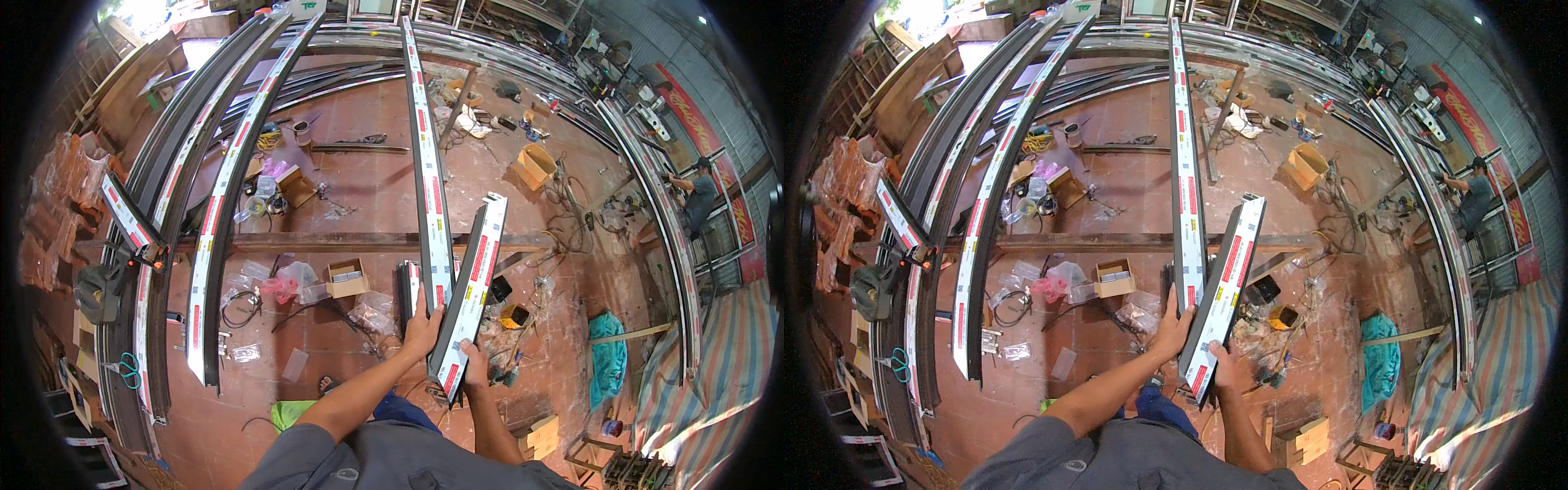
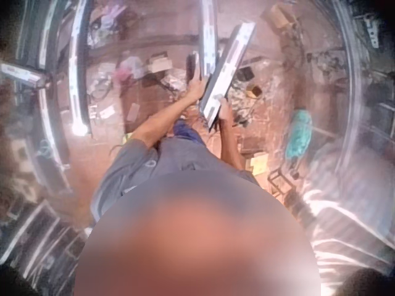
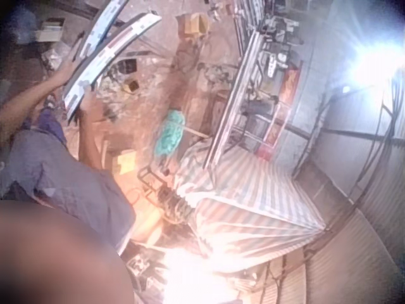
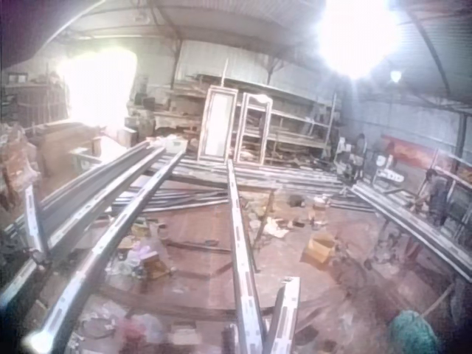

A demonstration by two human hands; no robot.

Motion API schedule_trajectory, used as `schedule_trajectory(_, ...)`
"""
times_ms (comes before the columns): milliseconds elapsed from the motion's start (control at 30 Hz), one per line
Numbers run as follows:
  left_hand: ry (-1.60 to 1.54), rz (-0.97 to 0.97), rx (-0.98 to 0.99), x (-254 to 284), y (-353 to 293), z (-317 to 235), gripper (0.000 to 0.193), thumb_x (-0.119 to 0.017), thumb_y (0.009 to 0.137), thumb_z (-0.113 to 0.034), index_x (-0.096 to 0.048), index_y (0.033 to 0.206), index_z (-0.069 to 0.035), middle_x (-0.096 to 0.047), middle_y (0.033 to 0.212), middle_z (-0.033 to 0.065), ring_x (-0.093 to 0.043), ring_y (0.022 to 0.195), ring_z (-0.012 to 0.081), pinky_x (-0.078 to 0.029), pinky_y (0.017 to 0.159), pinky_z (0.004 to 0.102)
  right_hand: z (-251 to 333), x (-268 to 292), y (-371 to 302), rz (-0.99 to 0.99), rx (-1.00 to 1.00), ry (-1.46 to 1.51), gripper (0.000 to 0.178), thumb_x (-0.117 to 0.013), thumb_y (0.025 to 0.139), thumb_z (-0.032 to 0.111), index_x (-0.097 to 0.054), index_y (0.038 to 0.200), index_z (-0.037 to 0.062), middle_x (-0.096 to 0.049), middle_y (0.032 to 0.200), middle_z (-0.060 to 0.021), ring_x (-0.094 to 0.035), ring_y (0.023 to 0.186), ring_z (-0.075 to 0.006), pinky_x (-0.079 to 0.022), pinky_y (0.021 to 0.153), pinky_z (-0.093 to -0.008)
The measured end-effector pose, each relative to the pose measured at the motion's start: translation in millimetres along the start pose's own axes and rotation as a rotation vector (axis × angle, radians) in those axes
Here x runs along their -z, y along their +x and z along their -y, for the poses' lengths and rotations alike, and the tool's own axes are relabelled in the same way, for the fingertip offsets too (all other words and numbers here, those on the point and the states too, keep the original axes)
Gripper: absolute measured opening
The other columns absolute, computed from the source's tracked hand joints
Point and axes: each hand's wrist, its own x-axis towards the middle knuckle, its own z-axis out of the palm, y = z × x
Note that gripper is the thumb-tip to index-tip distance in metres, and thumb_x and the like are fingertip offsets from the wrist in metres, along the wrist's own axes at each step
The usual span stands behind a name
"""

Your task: The person assembles aluminum window frames by inserting rubber gaskets into the profiles. They use green-handled shears to cut the gaskets to length and fit them into the frame channels, then join the frame pieces together.

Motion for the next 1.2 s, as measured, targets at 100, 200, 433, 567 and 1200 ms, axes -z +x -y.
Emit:
schedule_trajectory(100,-0.024,0.056,0.1,-16,0,-17,0.082,-0.057,0.107,-0.033,-0.009,0.171,-0.013,-0.06,0.137,0.0327,-0.063,0.122,0.0461,-0.05,0.102,0.0473,3,17,4,-0.05,0.004,-0.042,0.051,-0.072,0.09,0.023,-0.059,0.134,-0.001,-0.069,0.106,-0.0069,-0.067,0.088,-0.0175,-0.055,0.081,-0.0329)
schedule_trajectory(200,-0.066,0.072,0.102,-18,-8,-27,0.084,-0.062,0.106,-0.031,-0.014,0.17,-0.009,-0.055,0.151,0.0293,-0.059,0.136,0.0394,-0.047,0.11,0.0427,1,22,-3,-0.07,0.026,0.0,0.047,-0.07,0.091,0.021,-0.06,0.132,-0.0009,-0.068,0.104,-0.0058,-0.066,0.088,-0.0167,-0.054,0.082,-0.0328)
schedule_trajectory(433,0.425,-0.068,-0.23,107,-11,-28,0.078,-0.088,0.085,-0.032,-0.055,0.15,-0.005,-0.067,0.134,0.0223,-0.065,0.122,0.0357,-0.051,0.105,0.0431,16,28,-4,0.028,0.055,-0.093,0.053,-0.07,0.088,0.014,-0.059,0.137,-0.0045,-0.069,0.114,-0.0099,-0.066,0.097,-0.019,-0.053,0.089,-0.0316)
schedule_trajectory(567,0.732,-0.524,-0.016,293,-52,-26,0.074,-0.089,0.074,-0.026,-0.061,0.138,-0.001,-0.067,0.129,0.0224,-0.062,0.121,0.0425,-0.049,0.106,0.0514,38,26,-6,0.052,0.11,-0.082,0.049,-0.071,0.087,0.011,-0.061,0.133,-0.0044,-0.069,0.115,-0.0104,-0.065,0.1,-0.0194,-0.052,0.092,-0.0319)
schedule_trajectory(1200,0.865,-0.693,0.494,397,-190,12,0.098,-0.091,0.075,-0.045,-0.041,0.147,-0.003,-0.065,0.123,0.0243,-0.066,0.113,0.0454,-0.052,0.095,0.0566,19,-342,10,0.861,0.248,-0.296,0.052,-0.072,0.093,0.026,-0.061,0.132,-0.0041,-0.069,0.117,-0.0076,-0.062,0.103,-0.0144,-0.049,0.095,-0.0306)
